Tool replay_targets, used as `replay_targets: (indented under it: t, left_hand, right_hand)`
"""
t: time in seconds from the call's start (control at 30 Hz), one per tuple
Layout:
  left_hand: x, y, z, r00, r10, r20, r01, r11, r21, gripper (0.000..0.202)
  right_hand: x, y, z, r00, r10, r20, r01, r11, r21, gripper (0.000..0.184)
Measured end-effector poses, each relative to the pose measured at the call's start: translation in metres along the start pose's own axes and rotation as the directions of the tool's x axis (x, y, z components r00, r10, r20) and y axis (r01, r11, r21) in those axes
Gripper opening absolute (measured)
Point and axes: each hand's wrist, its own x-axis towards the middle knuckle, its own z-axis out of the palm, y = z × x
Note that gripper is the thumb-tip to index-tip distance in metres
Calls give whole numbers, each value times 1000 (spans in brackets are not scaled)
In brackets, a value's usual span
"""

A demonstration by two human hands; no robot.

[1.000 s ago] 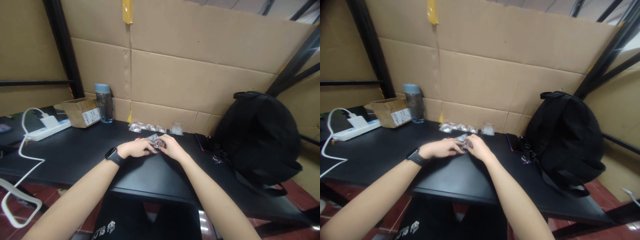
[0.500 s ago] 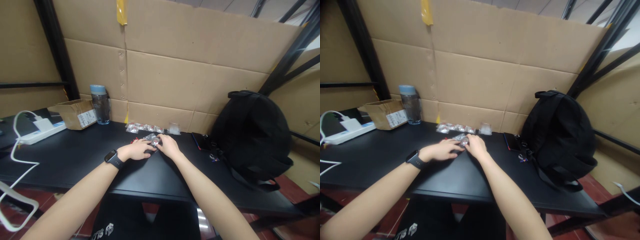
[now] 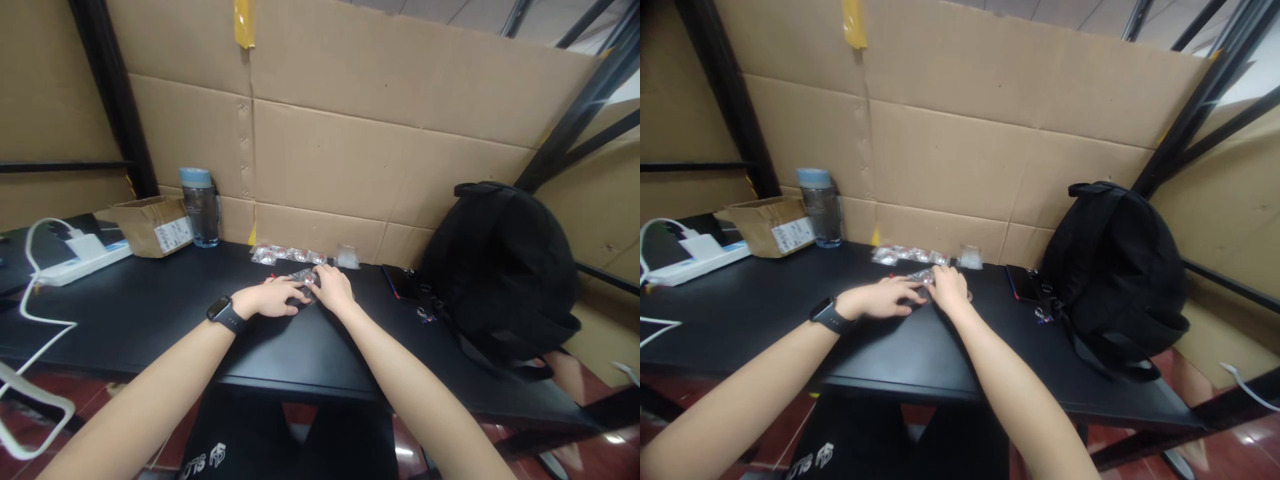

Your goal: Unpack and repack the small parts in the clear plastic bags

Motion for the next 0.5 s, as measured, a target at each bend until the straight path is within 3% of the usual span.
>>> replay_targets:
  t: [0.1, 0.2, 0.33, 0.4, 0.5]
  left_hand:
    - [-1, 3, -4, 993, -32, 114, 33, 999, -14, 46]
    - [-2, 3, -7, 993, -42, 108, 43, 999, -4, 40]
    - [-2, -7, -9, 995, 85, -58, -86, 996, -12, 21]
    - [-1, -14, -9, 974, 143, -179, -148, 989, -17, 22]
    - [1, -24, -4, 945, 67, -319, -58, 998, 36, 25]
  right_hand:
    - [2, -3, 2, 999, 39, -6, -39, 999, -25, 27]
    - [1, 1, 2, 999, 42, -20, -42, 999, 24, 26]
    - [-2, 19, -6, 982, -187, -10, 182, 941, 287, 44]
    - [-4, 31, -10, 975, -220, -40, 217, 886, 409, 31]
    - [-7, 44, -10, 982, -175, -73, 189, 879, 437, 17]
